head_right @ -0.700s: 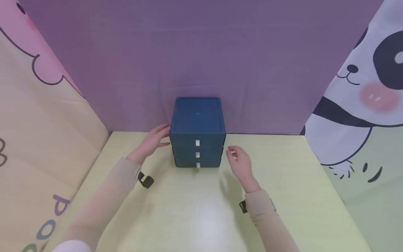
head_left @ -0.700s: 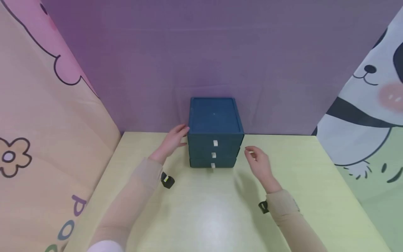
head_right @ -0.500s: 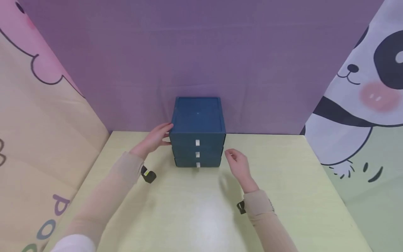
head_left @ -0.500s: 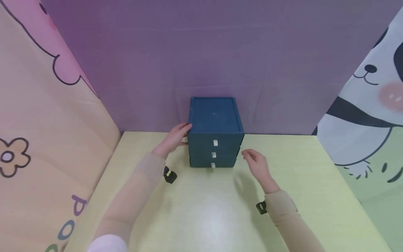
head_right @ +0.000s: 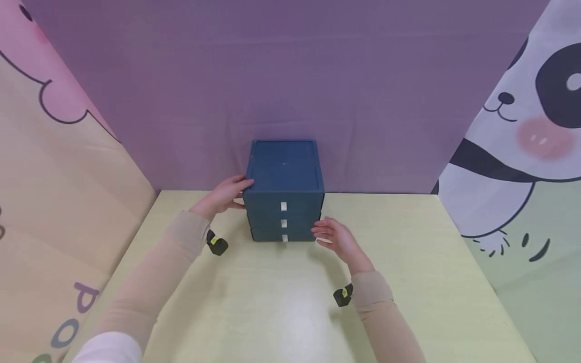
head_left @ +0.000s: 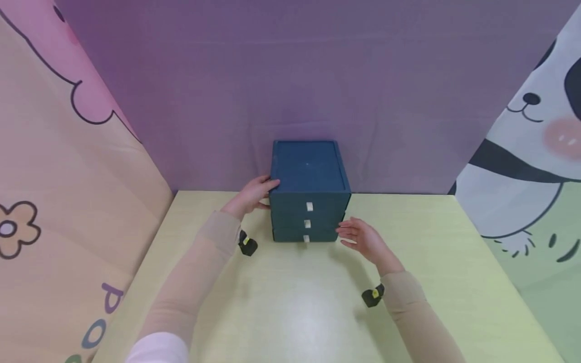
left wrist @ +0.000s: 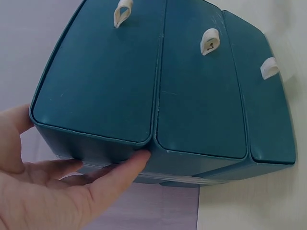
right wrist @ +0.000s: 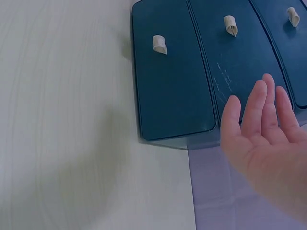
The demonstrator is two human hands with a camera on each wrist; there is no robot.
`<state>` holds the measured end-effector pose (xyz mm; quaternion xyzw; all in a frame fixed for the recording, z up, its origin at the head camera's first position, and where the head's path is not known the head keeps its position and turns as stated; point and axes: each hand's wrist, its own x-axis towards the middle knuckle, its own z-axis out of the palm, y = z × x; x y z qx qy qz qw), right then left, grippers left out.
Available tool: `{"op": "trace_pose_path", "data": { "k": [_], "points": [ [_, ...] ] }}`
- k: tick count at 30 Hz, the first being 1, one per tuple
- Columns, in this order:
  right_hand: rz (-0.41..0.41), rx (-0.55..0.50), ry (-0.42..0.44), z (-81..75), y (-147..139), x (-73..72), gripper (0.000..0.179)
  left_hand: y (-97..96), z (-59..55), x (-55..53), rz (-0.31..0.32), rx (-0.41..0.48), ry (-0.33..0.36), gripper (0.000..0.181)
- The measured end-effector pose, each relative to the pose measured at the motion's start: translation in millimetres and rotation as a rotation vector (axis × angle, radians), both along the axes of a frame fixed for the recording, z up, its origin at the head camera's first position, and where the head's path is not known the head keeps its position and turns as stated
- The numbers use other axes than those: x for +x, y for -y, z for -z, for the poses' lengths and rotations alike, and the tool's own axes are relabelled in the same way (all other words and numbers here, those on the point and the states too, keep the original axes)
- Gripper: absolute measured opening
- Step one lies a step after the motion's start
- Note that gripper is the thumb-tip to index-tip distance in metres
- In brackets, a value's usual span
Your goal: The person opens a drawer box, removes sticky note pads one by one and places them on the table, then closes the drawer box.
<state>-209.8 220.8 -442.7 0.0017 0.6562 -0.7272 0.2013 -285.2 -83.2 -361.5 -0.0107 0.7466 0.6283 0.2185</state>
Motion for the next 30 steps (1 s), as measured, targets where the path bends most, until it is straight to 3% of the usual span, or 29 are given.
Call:
{"op": "trace_pose_path", "data": {
  "k": [4, 10, 13, 17, 22, 30],
  "points": [
    [-0.042, -0.076, 0.016, 0.7, 2.3, 0.7, 0.039, -0.5, 0.0, -0.6, 0.003, -0.015, 0.011, 0.069],
    [-0.136, -0.346, 0.139, -1.7, 9.1, 3.5, 0.045, -3.1, 0.1, 1.9, -0.017, -0.006, 0.034, 0.070],
    [-0.165, -0.416, 0.176, -2.7, 13.9, 2.8, 0.046, -6.2, -0.2, 3.2, -0.038, 0.004, 0.036, 0.069],
    [-0.161, -0.395, 0.184, -5.1, 20.9, 0.3, 0.042, -9.2, 0.5, 4.4, -0.062, 0.003, 0.030, 0.067],
    [-0.176, -0.357, 0.189, -9.0, 33.6, -3.2, 0.057, -7.2, 2.0, 4.2, -0.082, 0.006, 0.025, 0.067],
    [-0.183, -0.396, 0.237, -15.1, 50.4, -8.1, 0.059, -1.3, 1.8, 3.1, -0.077, 0.034, 0.046, 0.068]
  ]
}}
